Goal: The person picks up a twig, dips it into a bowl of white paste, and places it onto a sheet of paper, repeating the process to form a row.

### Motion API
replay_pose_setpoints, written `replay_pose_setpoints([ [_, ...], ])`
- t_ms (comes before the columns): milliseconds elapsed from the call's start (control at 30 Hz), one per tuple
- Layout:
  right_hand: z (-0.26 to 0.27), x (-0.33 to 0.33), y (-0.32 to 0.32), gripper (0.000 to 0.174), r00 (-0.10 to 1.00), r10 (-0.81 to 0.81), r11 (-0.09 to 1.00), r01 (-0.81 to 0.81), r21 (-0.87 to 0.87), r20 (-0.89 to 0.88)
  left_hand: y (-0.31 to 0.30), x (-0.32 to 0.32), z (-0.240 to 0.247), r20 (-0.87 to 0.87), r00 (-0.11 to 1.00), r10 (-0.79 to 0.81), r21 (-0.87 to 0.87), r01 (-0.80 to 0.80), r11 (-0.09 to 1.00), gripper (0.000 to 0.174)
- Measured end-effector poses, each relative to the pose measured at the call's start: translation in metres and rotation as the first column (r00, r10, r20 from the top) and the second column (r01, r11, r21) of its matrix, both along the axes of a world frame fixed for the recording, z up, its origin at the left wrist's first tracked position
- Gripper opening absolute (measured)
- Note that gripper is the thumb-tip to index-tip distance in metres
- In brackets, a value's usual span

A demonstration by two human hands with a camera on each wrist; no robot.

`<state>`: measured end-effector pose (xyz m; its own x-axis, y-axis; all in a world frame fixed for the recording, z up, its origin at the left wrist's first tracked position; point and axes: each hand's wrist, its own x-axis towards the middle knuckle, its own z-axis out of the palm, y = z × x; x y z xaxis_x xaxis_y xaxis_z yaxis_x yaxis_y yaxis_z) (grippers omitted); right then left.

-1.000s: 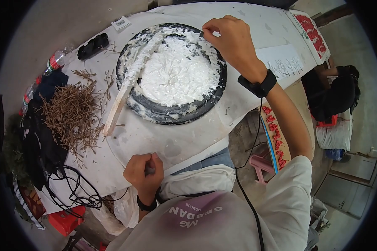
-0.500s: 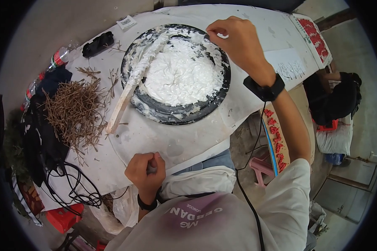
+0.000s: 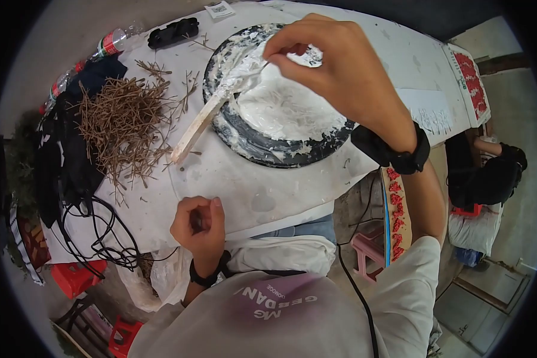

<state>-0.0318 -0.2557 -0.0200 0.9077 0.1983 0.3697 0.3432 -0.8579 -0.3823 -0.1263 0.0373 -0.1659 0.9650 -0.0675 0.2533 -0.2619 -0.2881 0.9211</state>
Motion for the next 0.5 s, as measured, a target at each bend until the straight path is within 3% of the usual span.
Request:
replay_pose_setpoints([
  [100, -0.004, 0.009, 0.015, 0.015, 0.995, 0.097, 0.993, -0.096, 0.073, -0.022, -0.004, -0.001, -0.001, -0.096, 0.994, 0.045, -0.073, -0.052, 0.996, 0.020],
  [500, -0.016, 0.032, 0.039, 0.015, 0.993, 0.117, 0.993, -0.118, -0.025, -0.017, 0.001, -0.001, -0.004, -0.033, 0.999, -0.033, -0.054, 0.032, 0.998, 0.025],
])
